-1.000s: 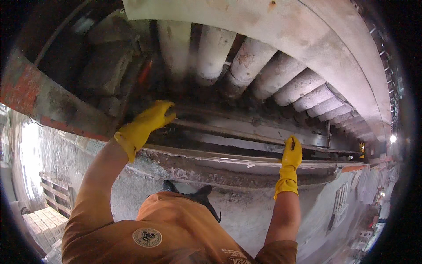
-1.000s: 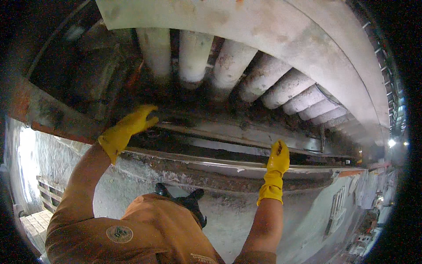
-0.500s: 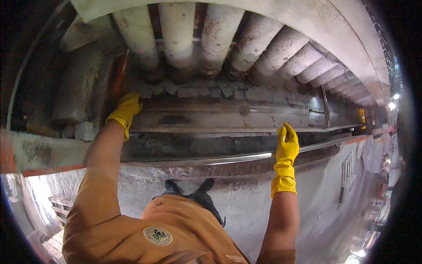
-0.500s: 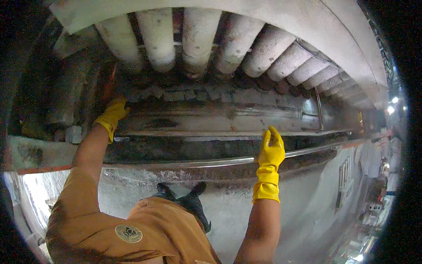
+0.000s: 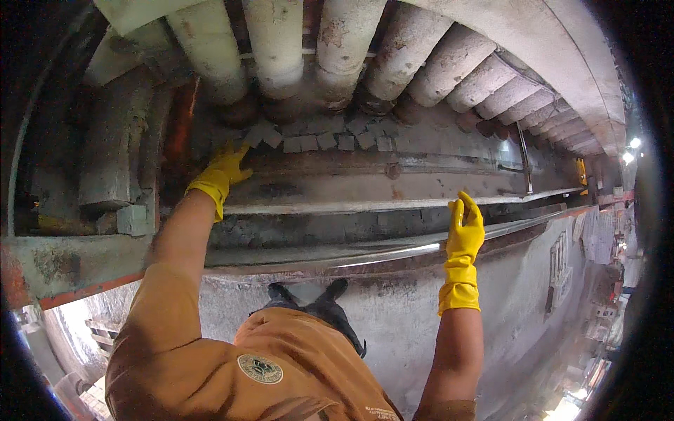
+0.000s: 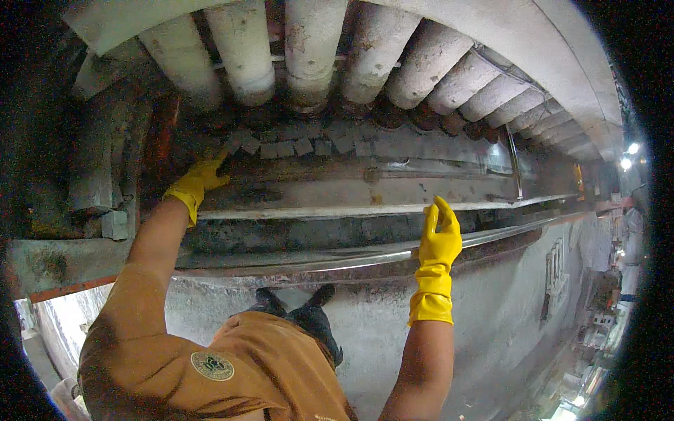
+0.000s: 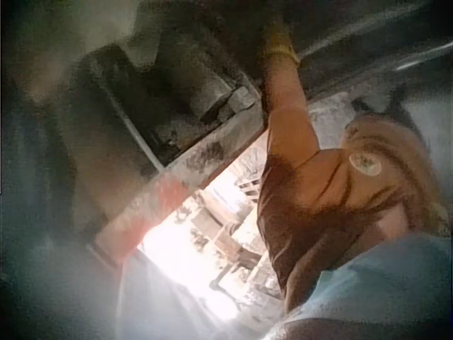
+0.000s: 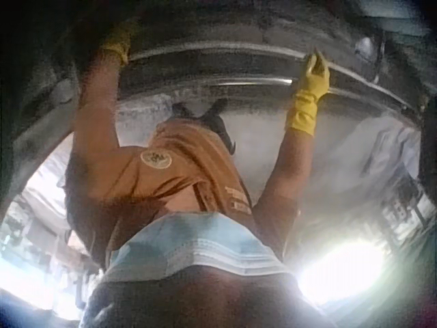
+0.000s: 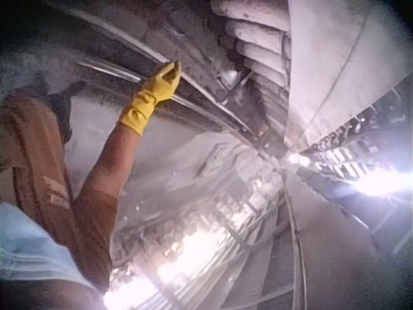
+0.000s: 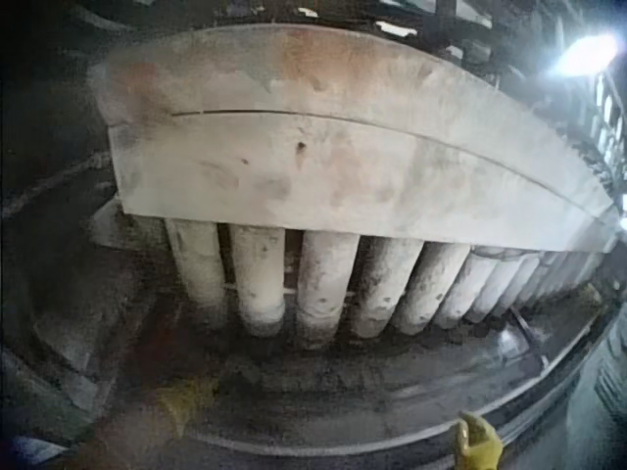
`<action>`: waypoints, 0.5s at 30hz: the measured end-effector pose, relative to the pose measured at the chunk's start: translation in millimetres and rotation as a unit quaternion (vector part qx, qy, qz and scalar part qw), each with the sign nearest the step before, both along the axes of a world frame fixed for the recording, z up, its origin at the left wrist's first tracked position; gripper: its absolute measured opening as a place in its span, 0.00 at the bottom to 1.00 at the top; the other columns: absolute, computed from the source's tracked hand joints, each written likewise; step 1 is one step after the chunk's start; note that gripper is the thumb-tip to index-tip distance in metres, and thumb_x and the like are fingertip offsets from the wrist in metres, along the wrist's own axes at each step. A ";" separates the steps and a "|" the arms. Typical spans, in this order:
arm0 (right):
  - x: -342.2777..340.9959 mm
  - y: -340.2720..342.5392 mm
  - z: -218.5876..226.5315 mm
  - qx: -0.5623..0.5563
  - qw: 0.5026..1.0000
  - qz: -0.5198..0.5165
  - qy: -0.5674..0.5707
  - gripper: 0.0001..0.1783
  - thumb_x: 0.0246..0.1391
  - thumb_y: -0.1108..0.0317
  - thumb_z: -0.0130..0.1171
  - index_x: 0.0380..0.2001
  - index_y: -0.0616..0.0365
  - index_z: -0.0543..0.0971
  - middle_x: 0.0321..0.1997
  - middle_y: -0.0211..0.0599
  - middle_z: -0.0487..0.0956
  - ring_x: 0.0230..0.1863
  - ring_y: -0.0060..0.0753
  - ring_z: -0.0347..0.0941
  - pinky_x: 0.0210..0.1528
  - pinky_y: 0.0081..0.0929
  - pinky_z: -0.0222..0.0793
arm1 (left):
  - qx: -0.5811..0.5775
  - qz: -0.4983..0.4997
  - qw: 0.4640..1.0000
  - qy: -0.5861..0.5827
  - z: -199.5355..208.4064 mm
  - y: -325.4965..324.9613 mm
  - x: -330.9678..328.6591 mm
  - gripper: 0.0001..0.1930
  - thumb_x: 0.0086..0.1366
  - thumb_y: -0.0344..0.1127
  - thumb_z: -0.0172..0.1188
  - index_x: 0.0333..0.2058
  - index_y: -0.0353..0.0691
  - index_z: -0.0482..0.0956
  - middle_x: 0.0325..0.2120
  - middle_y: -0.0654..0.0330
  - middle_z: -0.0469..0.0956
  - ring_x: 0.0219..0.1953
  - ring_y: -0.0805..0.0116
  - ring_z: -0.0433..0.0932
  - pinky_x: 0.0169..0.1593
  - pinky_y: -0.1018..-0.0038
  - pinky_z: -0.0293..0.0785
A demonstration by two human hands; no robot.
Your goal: The person stands at a large industrial machine and repeatedly opens and closes a metal gate to allow small white blocks to fall from a rotating drum onto a conveyor belt. The person then walks to a nearby crate and uses a metal rod to adjust the blocks inside.
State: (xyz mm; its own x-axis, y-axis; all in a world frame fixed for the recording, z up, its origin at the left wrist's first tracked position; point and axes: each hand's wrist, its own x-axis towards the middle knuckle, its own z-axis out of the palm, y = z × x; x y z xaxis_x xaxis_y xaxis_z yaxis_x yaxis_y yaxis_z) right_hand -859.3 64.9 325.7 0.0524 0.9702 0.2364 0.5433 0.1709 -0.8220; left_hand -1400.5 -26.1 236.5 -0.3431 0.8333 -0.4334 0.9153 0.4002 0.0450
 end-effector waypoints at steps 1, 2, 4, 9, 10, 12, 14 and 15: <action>3.3 -1.9 -0.8 0.000 1.000 -0.002 0.001 0.17 0.64 0.61 0.57 0.52 0.56 0.79 0.43 0.35 0.84 0.43 0.26 0.81 0.49 0.23 0.72 | 0.003 0.004 1.000 -0.002 7.1 -6.7 3.9 0.44 0.58 0.54 0.63 0.70 0.61 0.51 0.72 0.46 0.43 0.71 0.39 0.49 0.71 0.53 0.50; 5.7 -6.0 -2.9 -0.001 1.000 -0.004 0.003 0.17 0.64 0.61 0.57 0.52 0.56 0.79 0.42 0.35 0.84 0.43 0.26 0.81 0.49 0.23 0.72 | 0.005 0.008 1.000 -0.002 13.7 -15.2 9.6 0.44 0.58 0.55 0.62 0.70 0.63 0.50 0.72 0.46 0.42 0.71 0.39 0.49 0.71 0.53 0.50; 9.1 -14.0 -2.9 0.005 1.000 -0.003 -0.017 0.16 0.64 0.61 0.57 0.51 0.56 0.79 0.41 0.35 0.85 0.43 0.26 0.81 0.48 0.23 0.72 | 0.008 0.007 1.000 0.001 8.3 -29.5 10.5 0.43 0.59 0.56 0.61 0.70 0.62 0.52 0.72 0.46 0.44 0.71 0.40 0.50 0.70 0.54 0.53; 21.1 -29.5 -10.7 0.002 1.000 -0.014 -0.020 0.16 0.64 0.62 0.56 0.51 0.56 0.79 0.42 0.36 0.84 0.43 0.27 0.81 0.48 0.24 0.73 | 0.010 -0.007 1.000 0.006 23.6 -29.2 25.4 0.41 0.60 0.58 0.58 0.69 0.58 0.55 0.69 0.46 0.53 0.69 0.42 0.55 0.68 0.55 0.56; 23.9 -31.6 -10.4 0.005 1.000 -0.012 -0.023 0.16 0.64 0.62 0.56 0.51 0.56 0.79 0.42 0.36 0.84 0.44 0.27 0.81 0.48 0.24 0.73 | 0.021 -0.001 1.000 0.003 28.9 -25.3 31.3 0.41 0.61 0.60 0.57 0.70 0.54 0.54 0.69 0.46 0.54 0.69 0.43 0.55 0.69 0.56 0.54; 23.8 -39.8 -6.3 0.009 0.999 -0.006 -0.032 0.16 0.64 0.63 0.57 0.51 0.57 0.79 0.42 0.37 0.84 0.44 0.28 0.81 0.48 0.24 0.73 | 0.041 0.003 0.999 0.015 24.1 -23.8 36.5 0.42 0.62 0.61 0.55 0.70 0.49 0.54 0.68 0.46 0.57 0.69 0.44 0.55 0.70 0.56 0.52; 24.4 -46.3 -5.5 -0.005 1.000 -0.013 -0.024 0.16 0.64 0.63 0.57 0.51 0.58 0.79 0.44 0.38 0.84 0.44 0.28 0.81 0.48 0.23 0.73 | 0.064 -0.005 0.997 0.045 3.2 -23.6 32.8 0.42 0.62 0.62 0.53 0.69 0.46 0.55 0.67 0.45 0.58 0.69 0.45 0.55 0.70 0.55 0.50; 26.6 -47.4 -5.4 -0.010 1.000 -0.017 -0.020 0.16 0.64 0.63 0.57 0.51 0.59 0.79 0.45 0.38 0.83 0.45 0.28 0.81 0.49 0.23 0.73 | 0.088 0.006 0.995 0.036 -10.0 -22.6 29.6 0.43 0.62 0.63 0.53 0.69 0.45 0.54 0.68 0.46 0.56 0.70 0.45 0.54 0.70 0.54 0.48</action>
